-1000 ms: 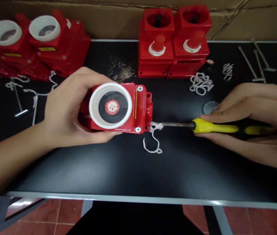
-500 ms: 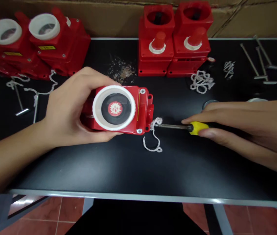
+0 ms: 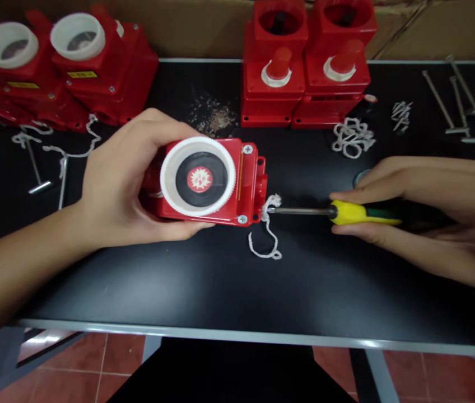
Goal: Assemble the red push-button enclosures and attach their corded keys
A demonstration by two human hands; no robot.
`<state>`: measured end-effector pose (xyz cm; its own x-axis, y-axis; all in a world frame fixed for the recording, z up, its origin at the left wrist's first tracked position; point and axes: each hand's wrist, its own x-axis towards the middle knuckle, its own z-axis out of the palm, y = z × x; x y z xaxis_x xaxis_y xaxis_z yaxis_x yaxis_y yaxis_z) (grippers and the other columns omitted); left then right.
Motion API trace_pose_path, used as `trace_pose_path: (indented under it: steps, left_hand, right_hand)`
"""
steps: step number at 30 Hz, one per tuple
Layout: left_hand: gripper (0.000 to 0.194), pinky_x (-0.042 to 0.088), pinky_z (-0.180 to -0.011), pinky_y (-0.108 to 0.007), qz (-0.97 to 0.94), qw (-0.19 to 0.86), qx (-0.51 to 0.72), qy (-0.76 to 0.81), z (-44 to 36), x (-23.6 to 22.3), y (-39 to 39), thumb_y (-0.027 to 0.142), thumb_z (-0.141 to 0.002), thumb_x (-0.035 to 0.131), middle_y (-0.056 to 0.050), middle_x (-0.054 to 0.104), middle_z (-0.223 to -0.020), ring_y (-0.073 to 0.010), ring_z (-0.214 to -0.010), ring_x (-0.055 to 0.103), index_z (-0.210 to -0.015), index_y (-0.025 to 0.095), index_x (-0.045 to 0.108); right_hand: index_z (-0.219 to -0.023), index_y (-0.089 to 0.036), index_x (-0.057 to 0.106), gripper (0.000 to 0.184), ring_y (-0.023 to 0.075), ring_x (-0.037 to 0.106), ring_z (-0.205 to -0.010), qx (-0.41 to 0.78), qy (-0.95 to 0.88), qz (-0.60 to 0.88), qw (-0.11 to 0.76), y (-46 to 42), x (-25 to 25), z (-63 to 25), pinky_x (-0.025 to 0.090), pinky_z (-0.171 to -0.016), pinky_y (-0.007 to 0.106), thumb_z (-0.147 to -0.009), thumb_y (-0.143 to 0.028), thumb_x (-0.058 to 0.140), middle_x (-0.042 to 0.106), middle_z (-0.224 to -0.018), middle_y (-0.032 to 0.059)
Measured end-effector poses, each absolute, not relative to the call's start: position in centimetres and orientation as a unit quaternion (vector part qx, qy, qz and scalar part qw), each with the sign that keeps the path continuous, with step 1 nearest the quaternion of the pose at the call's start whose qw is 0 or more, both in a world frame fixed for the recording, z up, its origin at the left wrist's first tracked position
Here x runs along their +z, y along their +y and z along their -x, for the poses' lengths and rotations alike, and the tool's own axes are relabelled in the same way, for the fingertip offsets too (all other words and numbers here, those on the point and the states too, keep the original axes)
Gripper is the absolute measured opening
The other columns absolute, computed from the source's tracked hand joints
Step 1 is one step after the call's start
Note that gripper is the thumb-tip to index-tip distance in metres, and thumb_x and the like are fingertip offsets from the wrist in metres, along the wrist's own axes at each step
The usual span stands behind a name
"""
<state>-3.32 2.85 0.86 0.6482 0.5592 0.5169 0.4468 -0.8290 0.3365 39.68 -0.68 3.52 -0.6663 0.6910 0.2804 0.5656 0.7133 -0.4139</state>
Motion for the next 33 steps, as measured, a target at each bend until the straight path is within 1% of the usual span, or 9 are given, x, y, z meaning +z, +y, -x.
trace_pose_path:
  steps: [6,10,12,17,21,24,28,31,33]
  left_hand:
    - [0.067,0.075,-0.101,-0.056,-0.916,0.071,0.296,0.261,3.2,0.9,2.9,0.068,-0.116,0.087,-0.015,0.088,-0.142,-0.0357,-0.121,0.088,-0.166,0.026,0.071]
    - [0.060,0.076,-0.100,-0.054,-0.913,0.063,0.286,0.283,3.0,1.2,2.6,0.065,-0.118,0.084,-0.015,0.088,-0.141,-0.0344,-0.121,0.089,-0.158,0.023,0.072]
    - [0.059,0.077,-0.099,-0.052,-0.910,0.062,0.285,0.293,2.9,1.1,2.4,0.063,-0.117,0.086,-0.014,0.088,-0.140,-0.0332,-0.121,0.089,-0.158,0.024,0.072]
    - [0.066,0.076,-0.103,-0.057,-0.902,0.055,0.299,0.305,2.7,0.9,2.1,0.069,-0.116,0.087,-0.015,0.087,-0.144,-0.0356,-0.126,0.089,-0.158,0.021,0.071]
    - [0.064,0.077,-0.102,-0.056,-0.907,0.060,0.299,0.289,2.9,0.9,2.3,0.067,-0.116,0.086,-0.015,0.087,-0.143,-0.0349,-0.124,0.089,-0.160,0.022,0.069]
    - [0.063,0.079,-0.102,-0.055,-0.914,0.069,0.297,0.270,3.0,0.9,2.5,0.063,-0.116,0.087,-0.012,0.087,-0.145,-0.0344,-0.126,0.090,-0.165,0.029,0.067]
    - [0.059,0.078,-0.107,-0.056,-0.914,0.080,0.277,0.286,3.0,1.0,2.3,0.063,-0.119,0.084,-0.011,0.087,-0.149,-0.0338,-0.131,0.088,-0.165,0.031,0.066]
    - [0.055,0.078,-0.108,-0.059,-0.912,0.090,0.264,0.301,2.8,1.2,2.0,0.058,-0.118,0.086,-0.013,0.087,-0.149,-0.0354,-0.133,0.087,-0.161,0.030,0.067]
    - [0.054,0.079,-0.106,-0.059,-0.912,0.093,0.264,0.299,2.7,1.3,2.0,0.054,-0.116,0.088,-0.014,0.088,-0.147,-0.0359,-0.130,0.088,-0.159,0.030,0.068]
  right_hand:
    - [-0.132,-0.033,0.080,0.032,0.0177,0.081,-0.066,0.162,-0.925,0.313,0.143,-0.5,3.4,-39.2,0.062,-0.060,0.034,-0.136,-0.049,0.053,0.094,-0.105,-0.0013]
    - [-0.142,-0.032,0.077,0.037,0.0234,0.090,-0.085,0.145,-0.917,0.344,0.144,-0.3,3.0,-39.2,0.071,-0.076,0.038,-0.132,-0.063,0.060,0.093,-0.117,0.0031]
    - [-0.139,-0.031,0.073,0.040,0.0257,0.089,-0.091,0.119,-0.918,0.352,0.140,-0.2,3.1,-39.2,0.071,-0.078,0.041,-0.129,-0.068,0.063,0.089,-0.119,0.0060]
    - [-0.119,-0.033,0.073,0.013,0.0219,0.084,-0.083,0.110,-0.899,0.384,0.181,-0.7,4.3,-39.1,0.065,-0.071,0.040,-0.125,-0.044,0.077,0.087,-0.108,0.0005]
    - [-0.122,-0.034,0.078,0.010,0.0207,0.086,-0.082,0.123,-0.903,0.362,0.195,-1.1,4.6,-39.2,0.067,-0.070,0.038,-0.124,-0.043,0.081,0.090,-0.107,-0.0011]
    - [-0.127,-0.034,0.078,0.016,0.0195,0.088,-0.080,0.130,-0.911,0.346,0.181,-0.9,4.1,-39.4,0.070,-0.070,0.035,-0.130,-0.048,0.071,0.093,-0.110,-0.0019]
    - [-0.137,-0.034,0.076,0.029,0.0185,0.090,-0.080,0.120,-0.933,0.308,0.145,-0.4,3.3,-39.1,0.066,-0.065,0.033,-0.137,-0.050,0.051,0.095,-0.113,-0.0023]
    - [-0.140,-0.033,0.076,0.037,0.0212,0.091,-0.080,0.133,-0.923,0.331,0.143,-0.2,3.0,-39.1,0.069,-0.070,0.036,-0.133,-0.063,0.056,0.095,-0.113,-0.0003]
    - [-0.134,-0.032,0.075,0.043,0.0234,0.089,-0.079,0.125,-0.910,0.365,0.153,-0.3,3.2,-39.2,0.069,-0.070,0.039,-0.128,-0.073,0.064,0.092,-0.109,0.0010]
